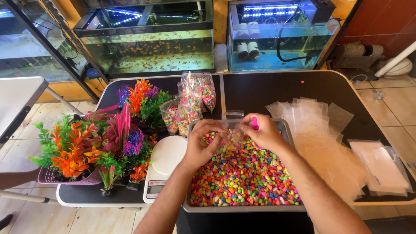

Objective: Scooping colorful aquarium gravel from a tray into small plastic bags using a small spoon and weighing them on a digital scale.

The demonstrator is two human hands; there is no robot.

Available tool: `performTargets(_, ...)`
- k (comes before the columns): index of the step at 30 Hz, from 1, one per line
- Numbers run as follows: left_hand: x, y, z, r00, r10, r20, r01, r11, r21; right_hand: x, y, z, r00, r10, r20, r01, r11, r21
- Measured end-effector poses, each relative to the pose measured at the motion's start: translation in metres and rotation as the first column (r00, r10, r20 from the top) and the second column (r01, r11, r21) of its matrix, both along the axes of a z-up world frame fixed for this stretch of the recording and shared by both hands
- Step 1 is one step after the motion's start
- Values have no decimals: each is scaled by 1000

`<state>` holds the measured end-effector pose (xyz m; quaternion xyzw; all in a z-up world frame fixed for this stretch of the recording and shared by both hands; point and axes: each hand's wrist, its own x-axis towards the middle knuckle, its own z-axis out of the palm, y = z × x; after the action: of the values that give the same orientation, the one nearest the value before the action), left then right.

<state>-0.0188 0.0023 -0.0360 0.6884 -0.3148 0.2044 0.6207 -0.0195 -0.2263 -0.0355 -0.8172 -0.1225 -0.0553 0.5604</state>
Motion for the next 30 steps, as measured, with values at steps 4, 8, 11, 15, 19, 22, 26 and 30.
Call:
performTargets(4,-1,-1,0,987,-59,-147,30,982,-187,-6,-5,23,996,32,78,-44,985,165)
performTargets(8,1,2,7,896,-290,-337,224,949,-220,-16,-6,62,972,197,128,-214,966,142)
performTargets(11,-6,-1,23,773,-507,-382,454,862,-226,-20,-1,89,970,200,140,-218,968,127)
performTargets(15,-9,-5,31,530,-789,-311,754,607,-253,-36,18,110,988,100,121,-118,980,157)
performTargets(19,-1,5,-5,371,-820,-436,689,557,-463,-33,15,92,997,-15,80,-3,977,213)
performTargets(22,3,2,-9,549,-711,-439,648,694,-313,-34,17,90,999,-47,27,38,962,270)
performTargets(26,4,-2,-22,622,-579,-527,514,810,-282,-35,18,89,999,-40,-13,42,962,269)
performTargets(30,1,-1,-17,590,-617,-521,489,787,-377,-37,2,74,993,75,-93,-69,996,60)
